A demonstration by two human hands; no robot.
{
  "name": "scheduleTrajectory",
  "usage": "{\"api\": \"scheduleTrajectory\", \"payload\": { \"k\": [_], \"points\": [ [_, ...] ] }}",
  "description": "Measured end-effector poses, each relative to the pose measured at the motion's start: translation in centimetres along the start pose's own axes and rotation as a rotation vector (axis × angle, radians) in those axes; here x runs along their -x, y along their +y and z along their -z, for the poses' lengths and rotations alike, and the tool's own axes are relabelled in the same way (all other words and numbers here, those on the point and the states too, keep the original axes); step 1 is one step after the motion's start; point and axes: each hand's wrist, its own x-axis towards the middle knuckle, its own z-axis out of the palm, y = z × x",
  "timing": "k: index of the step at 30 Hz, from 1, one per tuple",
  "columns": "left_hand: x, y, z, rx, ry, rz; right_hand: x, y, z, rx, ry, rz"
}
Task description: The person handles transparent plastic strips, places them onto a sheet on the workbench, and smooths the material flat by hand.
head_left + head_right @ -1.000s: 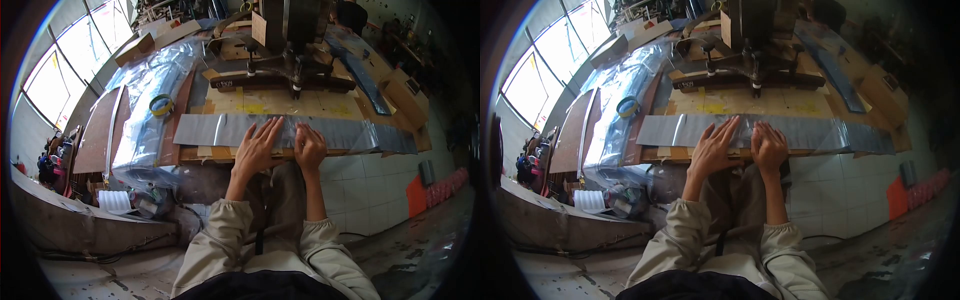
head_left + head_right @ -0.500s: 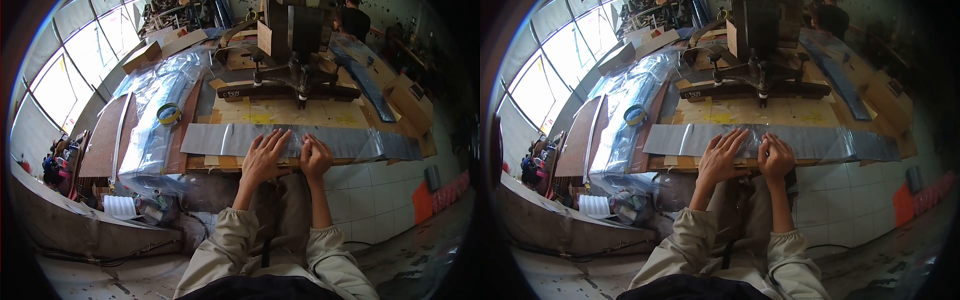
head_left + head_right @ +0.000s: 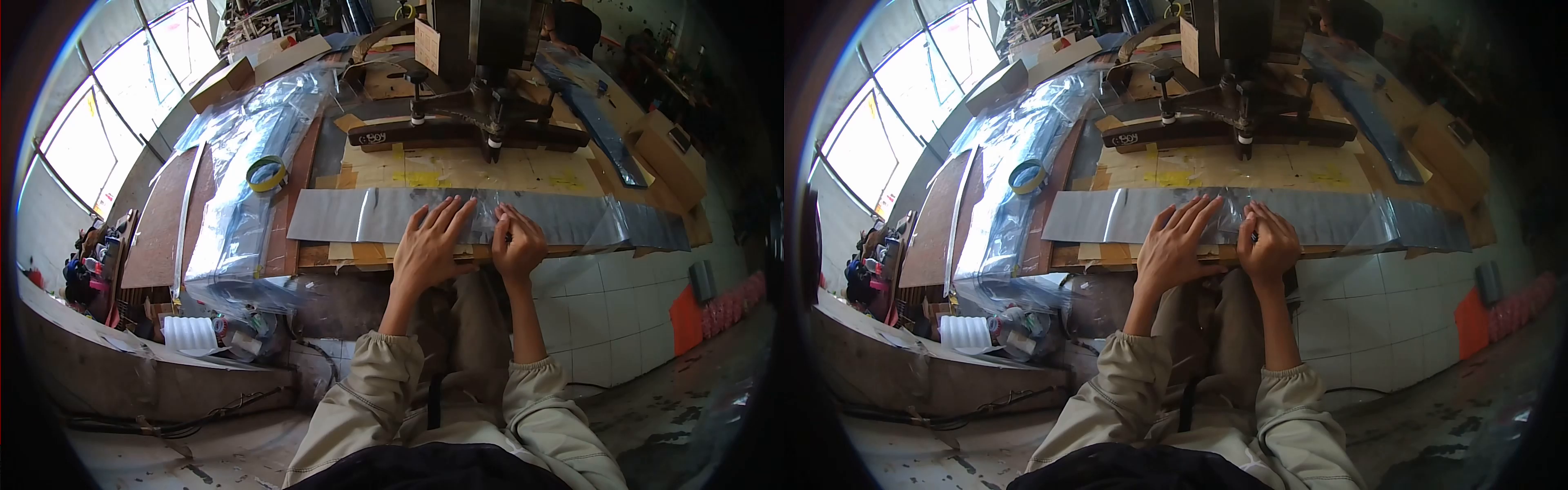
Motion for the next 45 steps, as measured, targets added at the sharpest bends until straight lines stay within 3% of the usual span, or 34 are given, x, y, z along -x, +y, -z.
{"api": "scheduleTrajectory", "payload": {
  "k": [45],
  "points": [
    [-0.04, 0.06, -0.03, -0.011, -0.006, 0.004, -0.12, 0.18, 0.03, 0.004, -0.032, -0.015]
  ]
}}
